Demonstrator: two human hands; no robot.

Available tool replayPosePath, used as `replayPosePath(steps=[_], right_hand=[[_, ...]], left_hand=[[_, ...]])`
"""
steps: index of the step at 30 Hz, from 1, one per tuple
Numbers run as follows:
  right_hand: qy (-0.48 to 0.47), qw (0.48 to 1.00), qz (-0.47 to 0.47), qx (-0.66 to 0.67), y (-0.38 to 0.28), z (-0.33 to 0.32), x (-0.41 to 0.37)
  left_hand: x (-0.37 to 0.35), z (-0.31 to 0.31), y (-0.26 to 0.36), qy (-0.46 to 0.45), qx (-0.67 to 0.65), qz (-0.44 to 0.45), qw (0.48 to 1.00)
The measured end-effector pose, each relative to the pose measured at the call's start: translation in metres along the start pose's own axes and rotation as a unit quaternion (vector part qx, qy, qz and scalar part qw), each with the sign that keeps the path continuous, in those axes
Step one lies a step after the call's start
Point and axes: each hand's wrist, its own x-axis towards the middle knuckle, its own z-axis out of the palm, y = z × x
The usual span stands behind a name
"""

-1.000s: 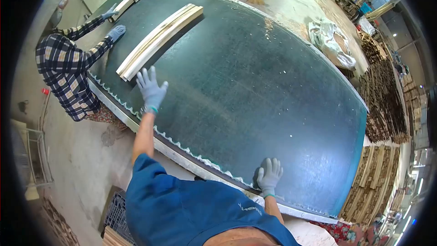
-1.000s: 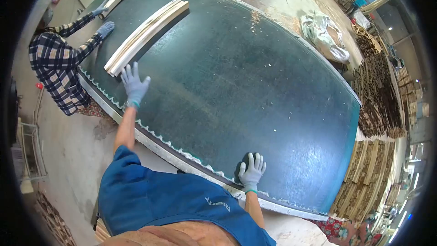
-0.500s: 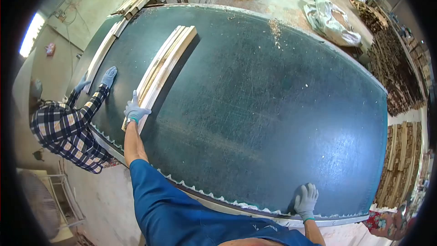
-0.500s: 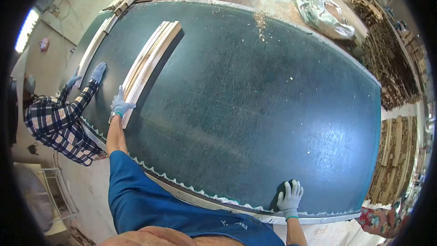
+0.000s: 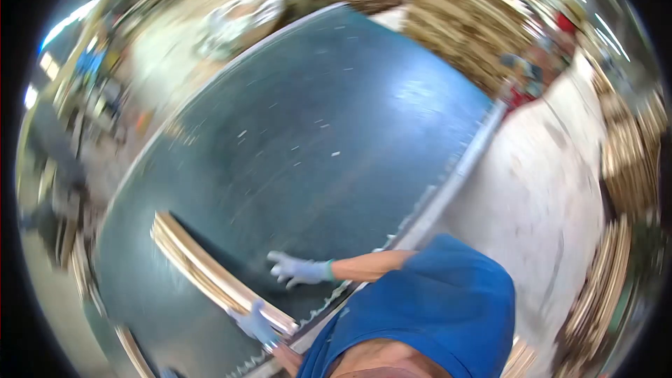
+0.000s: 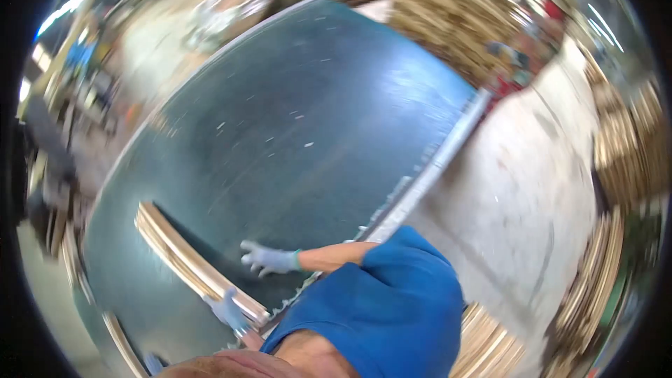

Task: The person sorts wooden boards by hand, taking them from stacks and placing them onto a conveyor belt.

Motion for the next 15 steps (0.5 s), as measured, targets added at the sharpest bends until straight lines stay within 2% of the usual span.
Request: replayPosePath(steps=[2,3,4,5,6,7,8,9,12,13,14,15], right_hand=[[0.011,0.999,0.016,0.048,0.003,0.011,-0.003],[-0.016,0.997,0.005,0.073,-0.002,0.012,-0.005],[0.017,0.998,-0.009,0.058,-0.004,0.019,-0.006],[-0.038,0.991,-0.002,0.126,0.004,0.015,-0.005],[-0.097,0.977,0.008,0.19,0.005,0.01,-0.005],[-0.026,0.967,-0.014,0.255,0.001,0.003,-0.016],[-0.052,0.935,0.011,0.351,-0.004,-0.019,-0.034],[-0.056,0.926,-0.004,0.373,-0.013,-0.042,-0.05],[-0.016,0.913,-0.061,0.404,-0.059,-0.128,-0.111],[0.017,0.904,-0.099,0.416,-0.082,-0.157,-0.136],[0.08,0.897,-0.189,0.391,-0.098,-0.195,-0.149],[0.035,0.871,-0.248,0.422,-0.119,-0.225,-0.166]], left_hand=[[-0.053,0.001,0.024,-0.056,-0.091,-0.028,0.994],[-0.068,0.001,0.032,-0.095,-0.126,-0.005,0.987],[-0.084,-0.001,0.035,-0.128,-0.159,0.009,0.979],[-0.104,0.002,0.033,-0.154,-0.193,0.014,0.969],[-0.12,0.006,0.037,-0.173,-0.172,0.042,0.969],[-0.139,0.01,0.041,-0.182,-0.15,0.074,0.969],[-0.155,0.017,0.05,-0.199,-0.125,0.102,0.967],[-0.165,0.028,0.065,-0.212,-0.044,0.131,0.967],[-0.211,0.086,0.142,-0.312,-0.146,0.161,0.925],[-0.228,0.109,0.177,-0.297,-0.068,0.216,0.928],[-0.245,0.131,0.214,-0.278,0.011,0.268,0.922],[-0.249,0.155,0.244,-0.301,0.025,0.292,0.908]])
